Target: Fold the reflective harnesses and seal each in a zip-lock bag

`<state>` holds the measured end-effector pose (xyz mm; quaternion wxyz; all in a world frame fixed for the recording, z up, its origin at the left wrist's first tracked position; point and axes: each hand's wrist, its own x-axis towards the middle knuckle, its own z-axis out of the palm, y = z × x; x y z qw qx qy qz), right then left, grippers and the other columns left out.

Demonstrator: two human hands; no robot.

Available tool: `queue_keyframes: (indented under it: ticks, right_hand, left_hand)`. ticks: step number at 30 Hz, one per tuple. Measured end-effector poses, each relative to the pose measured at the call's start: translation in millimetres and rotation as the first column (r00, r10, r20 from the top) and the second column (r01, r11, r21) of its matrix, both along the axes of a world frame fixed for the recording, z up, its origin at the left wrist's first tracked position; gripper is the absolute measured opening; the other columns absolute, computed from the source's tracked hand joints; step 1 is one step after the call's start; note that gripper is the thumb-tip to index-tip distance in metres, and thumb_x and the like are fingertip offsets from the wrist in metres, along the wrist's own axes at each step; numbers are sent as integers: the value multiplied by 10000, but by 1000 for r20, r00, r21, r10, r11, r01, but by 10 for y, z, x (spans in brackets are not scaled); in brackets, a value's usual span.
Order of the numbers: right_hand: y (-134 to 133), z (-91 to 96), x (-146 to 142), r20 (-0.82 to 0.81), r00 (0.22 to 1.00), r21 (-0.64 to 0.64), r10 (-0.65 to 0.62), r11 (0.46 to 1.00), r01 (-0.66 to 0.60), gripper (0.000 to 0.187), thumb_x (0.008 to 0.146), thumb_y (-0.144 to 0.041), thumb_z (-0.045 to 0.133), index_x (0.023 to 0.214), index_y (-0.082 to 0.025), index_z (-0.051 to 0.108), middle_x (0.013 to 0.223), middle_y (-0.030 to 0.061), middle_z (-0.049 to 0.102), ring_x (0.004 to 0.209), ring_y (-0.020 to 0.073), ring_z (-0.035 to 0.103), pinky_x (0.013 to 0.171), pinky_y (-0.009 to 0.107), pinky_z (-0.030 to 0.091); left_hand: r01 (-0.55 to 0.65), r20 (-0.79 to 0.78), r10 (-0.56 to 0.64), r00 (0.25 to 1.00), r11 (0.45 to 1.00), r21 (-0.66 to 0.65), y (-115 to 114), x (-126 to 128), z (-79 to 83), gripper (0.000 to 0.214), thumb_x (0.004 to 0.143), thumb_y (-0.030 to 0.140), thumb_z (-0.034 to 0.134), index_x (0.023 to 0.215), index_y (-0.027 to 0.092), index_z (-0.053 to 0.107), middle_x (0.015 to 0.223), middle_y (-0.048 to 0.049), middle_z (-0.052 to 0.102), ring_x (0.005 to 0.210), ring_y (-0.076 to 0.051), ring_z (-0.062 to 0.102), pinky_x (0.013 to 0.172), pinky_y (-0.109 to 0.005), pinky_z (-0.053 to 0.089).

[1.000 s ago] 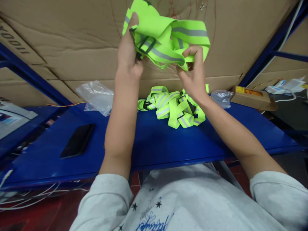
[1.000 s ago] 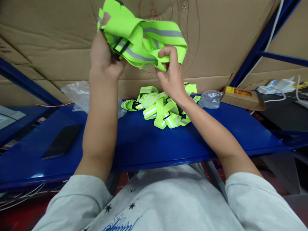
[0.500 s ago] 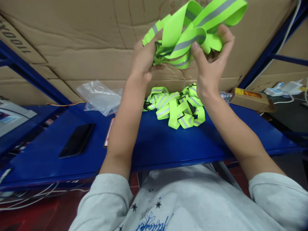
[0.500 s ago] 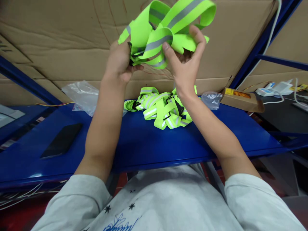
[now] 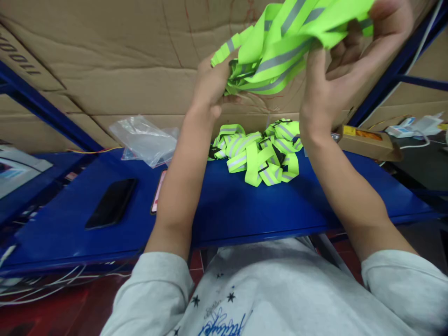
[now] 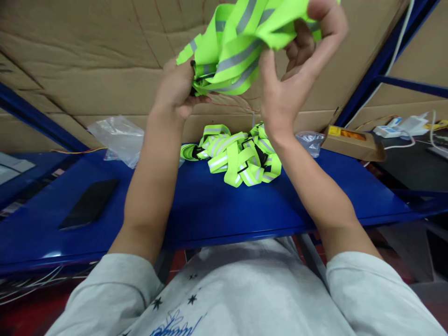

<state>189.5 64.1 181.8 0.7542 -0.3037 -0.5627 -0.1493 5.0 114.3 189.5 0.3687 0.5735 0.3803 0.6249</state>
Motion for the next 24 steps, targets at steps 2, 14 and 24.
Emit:
queue_keyframes:
  ticks: [2,14,24]
  right_hand:
    - [17,101,72,-82,976,92,199,977,-192,474,887,-282,612,1317,-269,414,1431,140,423,1409,264,552,1157,406,475]
    - [91,79,203,120,944,286,307,900,-329,264,991,-100,523,1126,-224,713,1181,29,691,1195,185,661,1014,370,558]
    - [-68,32,124,695,688,-309,210,951,22,307,925,-170,595,1119,-345,755,1177,9,791,1156,282,705,1043,503,509]
  left_hand:
    - [48,-50,-48,998,999,-11,-28,55,-17,393,676,634,703,1018,444,739,993,27,795,1107,-348,712,834,-478,591]
    - [64,-179,-62,982,998,2,-21,-52,-12,389,644,622,703,981,437,756,1018,20,793,1074,-348,708,850,-526,581]
    - [-9,52,12,999,998,-68,483,-512,-213,664,567,720,828,1151,459,650,1203,114,761,1380,-220,530,1013,-432,506]
